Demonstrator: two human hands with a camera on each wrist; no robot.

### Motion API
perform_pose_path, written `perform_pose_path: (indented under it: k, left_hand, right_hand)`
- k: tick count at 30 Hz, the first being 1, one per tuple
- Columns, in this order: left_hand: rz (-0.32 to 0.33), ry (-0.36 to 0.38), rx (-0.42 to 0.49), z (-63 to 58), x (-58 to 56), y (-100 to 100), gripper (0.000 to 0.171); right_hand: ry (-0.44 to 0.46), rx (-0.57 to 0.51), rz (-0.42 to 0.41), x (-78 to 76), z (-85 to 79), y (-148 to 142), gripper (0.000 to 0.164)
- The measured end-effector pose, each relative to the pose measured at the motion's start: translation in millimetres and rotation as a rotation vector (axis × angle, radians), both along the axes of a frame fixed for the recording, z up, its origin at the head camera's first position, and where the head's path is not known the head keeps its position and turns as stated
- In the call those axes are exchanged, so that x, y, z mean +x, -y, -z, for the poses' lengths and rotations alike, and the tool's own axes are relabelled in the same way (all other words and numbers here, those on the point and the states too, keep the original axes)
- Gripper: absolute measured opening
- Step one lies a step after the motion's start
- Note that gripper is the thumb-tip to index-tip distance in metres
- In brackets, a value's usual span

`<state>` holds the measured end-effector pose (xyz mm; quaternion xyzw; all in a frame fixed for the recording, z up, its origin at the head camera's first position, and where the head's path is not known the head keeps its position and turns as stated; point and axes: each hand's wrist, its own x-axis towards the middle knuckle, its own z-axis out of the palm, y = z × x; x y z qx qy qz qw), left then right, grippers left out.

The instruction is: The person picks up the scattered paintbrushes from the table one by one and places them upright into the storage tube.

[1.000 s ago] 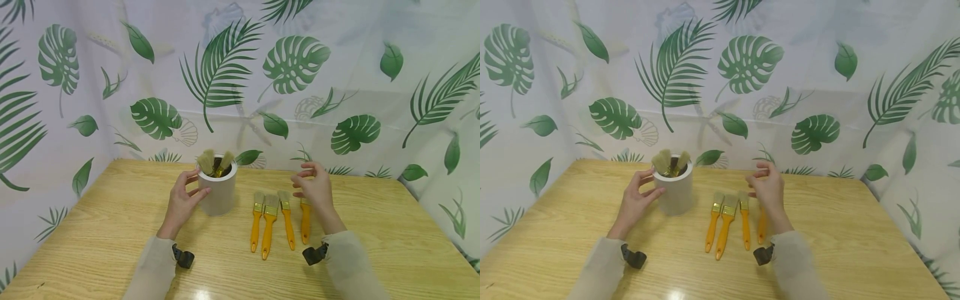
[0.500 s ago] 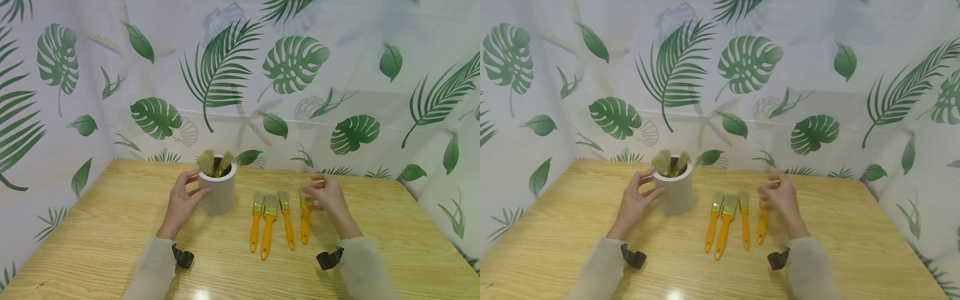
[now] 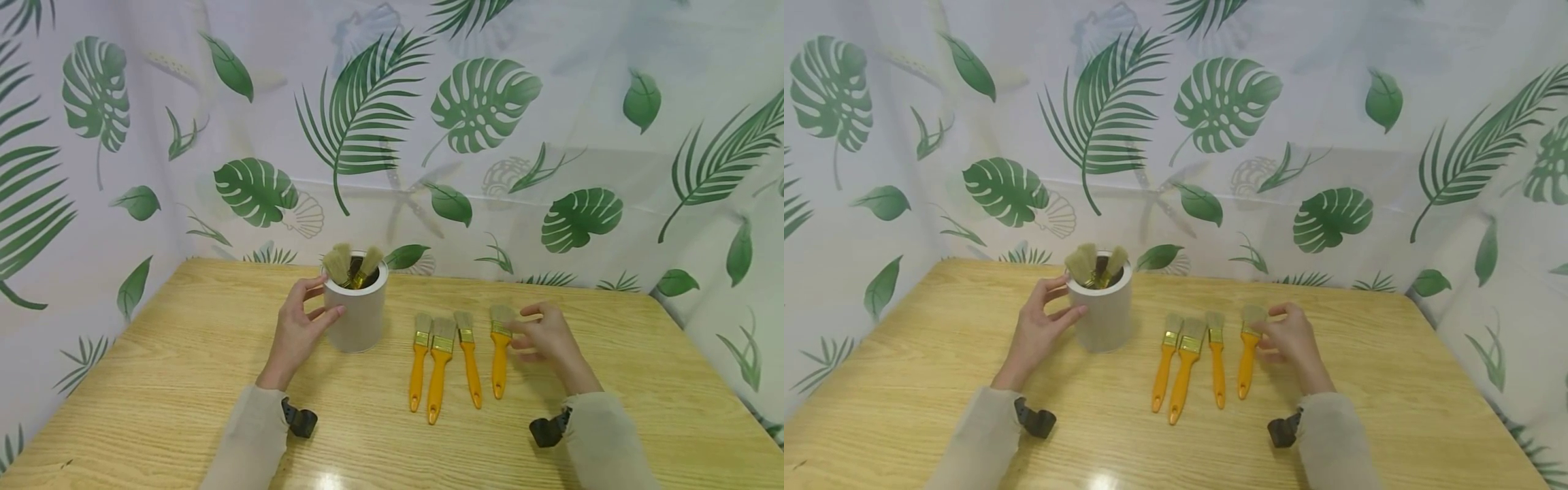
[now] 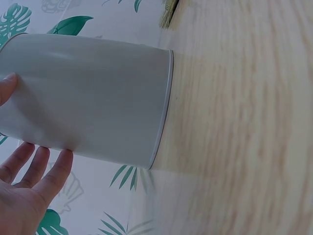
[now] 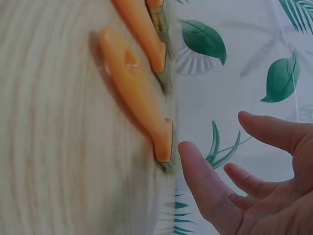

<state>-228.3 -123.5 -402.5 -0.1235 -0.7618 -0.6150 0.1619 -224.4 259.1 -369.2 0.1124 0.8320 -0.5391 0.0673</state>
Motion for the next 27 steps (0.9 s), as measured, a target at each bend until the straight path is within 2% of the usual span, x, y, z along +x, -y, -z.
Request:
perform_pose_path:
  k: [8, 18, 27]
  left_hand:
    - [-0.004, 0.005, -0.01, -0.7, 0.0, -2, 0.054]
    - [0.014, 0.005, 0.01, -1.0, -0.8, -3, 0.053]
    - [0.01, -0.002, 0.005, -0.6, -0.5, -1, 0.053]
  right_hand:
    - [0.07, -0.028, 0.004, -3.3, 9.0, -9, 0.062]
    - [0.098, -0.069, -0.01, -4.6, 22.8, -15, 0.061]
    - [0.13, -0.067, -0.035, -4.9, 31.5, -8, 0.07]
